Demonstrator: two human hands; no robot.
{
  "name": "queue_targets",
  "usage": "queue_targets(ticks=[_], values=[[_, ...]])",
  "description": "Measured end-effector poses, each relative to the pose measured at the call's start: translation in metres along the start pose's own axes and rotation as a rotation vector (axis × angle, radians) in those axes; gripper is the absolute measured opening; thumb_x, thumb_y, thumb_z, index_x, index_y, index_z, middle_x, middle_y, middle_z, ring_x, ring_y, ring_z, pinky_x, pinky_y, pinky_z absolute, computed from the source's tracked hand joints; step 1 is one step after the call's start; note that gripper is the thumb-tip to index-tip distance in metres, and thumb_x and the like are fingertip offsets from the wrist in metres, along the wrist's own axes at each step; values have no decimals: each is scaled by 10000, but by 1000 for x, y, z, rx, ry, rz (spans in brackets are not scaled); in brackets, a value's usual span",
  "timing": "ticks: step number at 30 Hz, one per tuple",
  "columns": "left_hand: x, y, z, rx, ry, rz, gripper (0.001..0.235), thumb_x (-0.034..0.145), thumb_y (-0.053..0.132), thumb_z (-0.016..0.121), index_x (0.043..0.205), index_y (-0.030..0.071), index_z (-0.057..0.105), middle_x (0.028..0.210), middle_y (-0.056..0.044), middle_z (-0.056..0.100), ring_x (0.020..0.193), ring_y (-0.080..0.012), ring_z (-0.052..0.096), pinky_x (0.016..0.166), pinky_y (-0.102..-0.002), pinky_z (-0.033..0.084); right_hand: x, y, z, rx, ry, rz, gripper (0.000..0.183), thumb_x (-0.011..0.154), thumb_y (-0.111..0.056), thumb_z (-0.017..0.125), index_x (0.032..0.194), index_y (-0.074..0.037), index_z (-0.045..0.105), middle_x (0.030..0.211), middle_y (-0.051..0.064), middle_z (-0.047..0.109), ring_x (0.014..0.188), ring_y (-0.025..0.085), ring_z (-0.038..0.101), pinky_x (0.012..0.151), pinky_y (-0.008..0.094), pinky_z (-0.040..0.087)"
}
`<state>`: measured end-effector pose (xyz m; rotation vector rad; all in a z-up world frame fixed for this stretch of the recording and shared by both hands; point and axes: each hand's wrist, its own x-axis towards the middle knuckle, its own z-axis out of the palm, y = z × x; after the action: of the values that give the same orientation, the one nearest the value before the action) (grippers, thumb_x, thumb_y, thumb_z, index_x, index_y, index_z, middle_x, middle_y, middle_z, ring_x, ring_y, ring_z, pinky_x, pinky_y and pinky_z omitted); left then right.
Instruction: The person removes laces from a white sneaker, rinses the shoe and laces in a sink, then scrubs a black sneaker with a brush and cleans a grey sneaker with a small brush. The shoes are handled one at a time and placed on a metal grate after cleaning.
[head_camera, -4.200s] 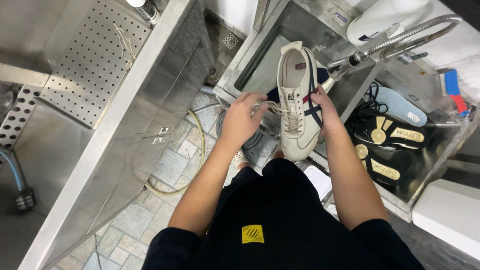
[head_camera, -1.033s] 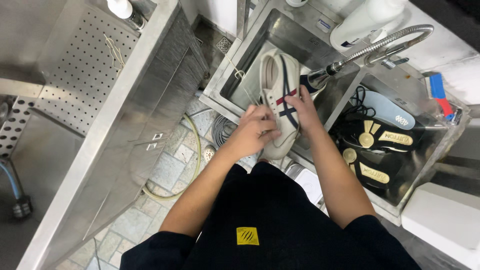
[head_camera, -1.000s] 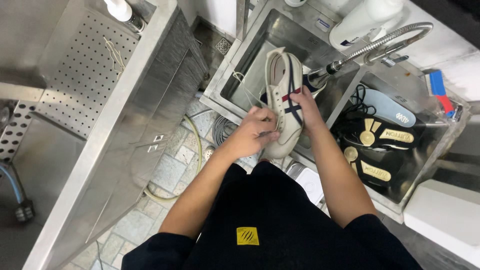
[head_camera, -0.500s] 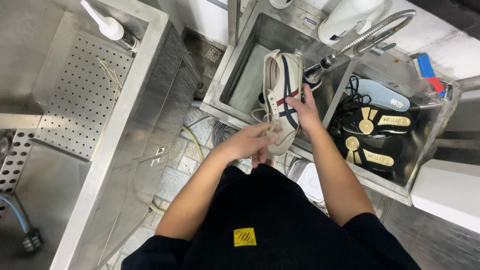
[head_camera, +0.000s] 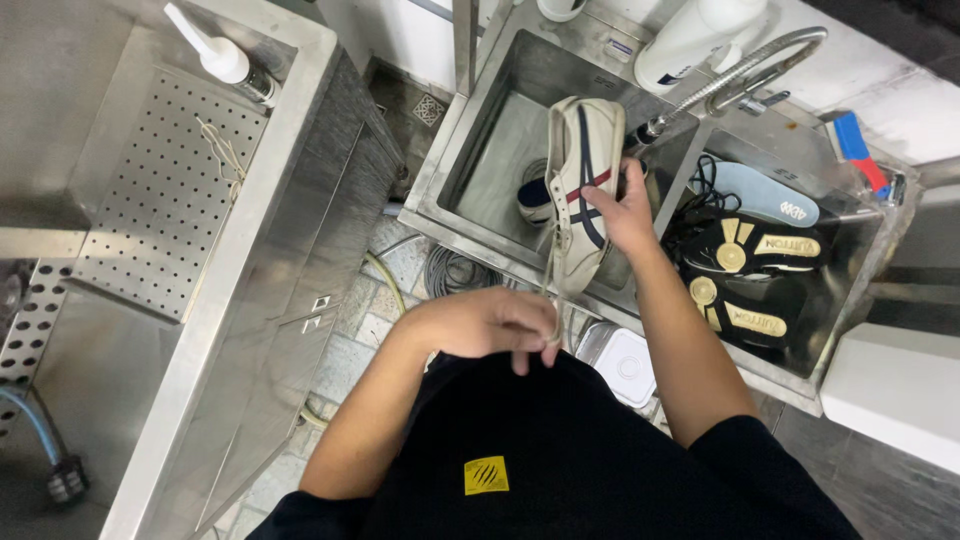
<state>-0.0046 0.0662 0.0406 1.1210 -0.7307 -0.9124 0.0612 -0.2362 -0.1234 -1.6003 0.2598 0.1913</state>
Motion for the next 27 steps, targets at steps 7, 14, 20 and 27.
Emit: queue_targets(ticks=[7,14,20,27], values=[[-11,25,-10,-72,134,-862,508,915,380,605,1366,153,557,919,-128,778,631,-227,761,578,-382,535,-2,-5,5,30,-42,-83,491,916,-80,750,1310,-39,459,1192,105,669,1061,169,666,920,325,583],[34,-9,-11,915,853,-536,492,855,376,762,1249,112,629,888,-100,785,808,-327,737,712,-446,565,-16,-31,17,86,-70,-109,551,923,-72,721,1384,-31,423,1221,135,658,1078,187,678,916,333,600],[67,-50,-5,1028,855,-187,240,878,278,737,1062,129,697,1038,-90,705,793,-355,699,681,-466,562,-27,-43,23,31,-32,-101,580,911,-74,717,1405,-41,414,1211,142,668,1074,187,680,907,328,593],[51,-34,5,761,660,-133,150,924,185,695,877,42,688,908,-113,658,811,-354,662,686,-442,524,-21,-38,16,-214,98,-221,583,897,-125,797,1357,-22,454,1205,125,676,1086,180,658,950,335,551]])
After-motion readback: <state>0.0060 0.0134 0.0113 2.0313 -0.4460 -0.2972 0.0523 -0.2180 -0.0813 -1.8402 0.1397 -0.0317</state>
